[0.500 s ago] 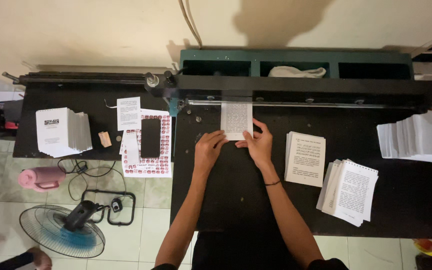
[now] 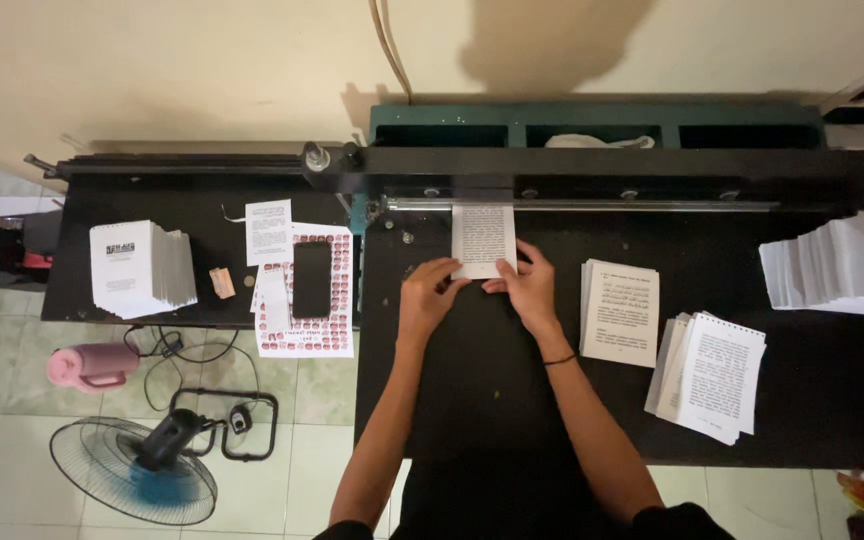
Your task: The person repeatedly picks up stacks of printed paper, aligns them under a guillotine paper cutter, and cuts the sheets. The cut pieces are then placed into a separate pile on the table.
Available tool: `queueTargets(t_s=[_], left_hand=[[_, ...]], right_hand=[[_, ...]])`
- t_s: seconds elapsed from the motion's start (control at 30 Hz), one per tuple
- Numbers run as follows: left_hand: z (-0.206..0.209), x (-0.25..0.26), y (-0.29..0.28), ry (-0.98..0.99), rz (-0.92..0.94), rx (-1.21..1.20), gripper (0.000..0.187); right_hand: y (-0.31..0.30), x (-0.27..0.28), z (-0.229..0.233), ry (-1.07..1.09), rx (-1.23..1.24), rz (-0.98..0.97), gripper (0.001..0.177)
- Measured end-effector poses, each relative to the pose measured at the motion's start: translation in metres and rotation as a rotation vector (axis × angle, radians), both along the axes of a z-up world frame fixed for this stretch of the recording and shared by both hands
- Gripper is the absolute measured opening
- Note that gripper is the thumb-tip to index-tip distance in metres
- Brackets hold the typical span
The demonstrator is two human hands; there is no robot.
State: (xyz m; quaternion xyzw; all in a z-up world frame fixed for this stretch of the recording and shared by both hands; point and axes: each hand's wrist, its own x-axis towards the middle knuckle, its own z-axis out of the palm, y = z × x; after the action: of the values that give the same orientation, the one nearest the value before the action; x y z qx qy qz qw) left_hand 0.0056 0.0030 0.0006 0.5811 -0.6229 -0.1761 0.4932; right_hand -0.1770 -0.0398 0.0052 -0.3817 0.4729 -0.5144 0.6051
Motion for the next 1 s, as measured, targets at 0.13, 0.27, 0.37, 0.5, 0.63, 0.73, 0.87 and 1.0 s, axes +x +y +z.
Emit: queueTargets(t_s=[0.13, 0.27, 0.37, 0.5, 0.63, 0.73, 0.87, 1.0], left_hand=[[0.030, -0.006, 0.019, 0.187, 0.046, 0.014, 0.038], [0.049, -0.023, 0.032, 0.638, 0.051, 0.406, 0.063], [0.035, -0.046, 0.048, 0.620, 0.021, 0.438, 0.051], [0.064, -0.058, 0.048, 0.556, 0.004, 0.257, 0.028], [0.086, -0.064, 0.048, 0.561, -0.042, 0.244, 0.029], [0.103, -0.071, 0.052, 0.676, -0.127, 0.278, 0.032], [0.111, -0.089, 0.052, 0.631, -0.157, 0.334, 0.030], [0.006, -0.113, 0.062, 0.690, -0.279, 0.511, 0.036]], right_hand=[[0.034, -0.013, -0.040, -0.023, 0.049, 0.004, 0.050], [0.073, -0.020, -0.047, -0.072, 0.016, 0.018, 0.048], [0.087, -0.026, -0.036, -0.055, -0.022, 0.039, 0.042], [0.080, -0.027, 0.012, -0.061, -0.119, 0.060, 0.034], [0.080, -0.031, 0.021, -0.110, -0.118, 0.008, 0.031], [0.086, -0.029, 0.016, -0.350, -0.112, -0.023, 0.044], [0.099, -0.022, 0.037, -0.420, -0.041, -0.148, 0.029], [0.114, -0.043, 0.055, -0.359, 0.050, -0.393, 0.019]])
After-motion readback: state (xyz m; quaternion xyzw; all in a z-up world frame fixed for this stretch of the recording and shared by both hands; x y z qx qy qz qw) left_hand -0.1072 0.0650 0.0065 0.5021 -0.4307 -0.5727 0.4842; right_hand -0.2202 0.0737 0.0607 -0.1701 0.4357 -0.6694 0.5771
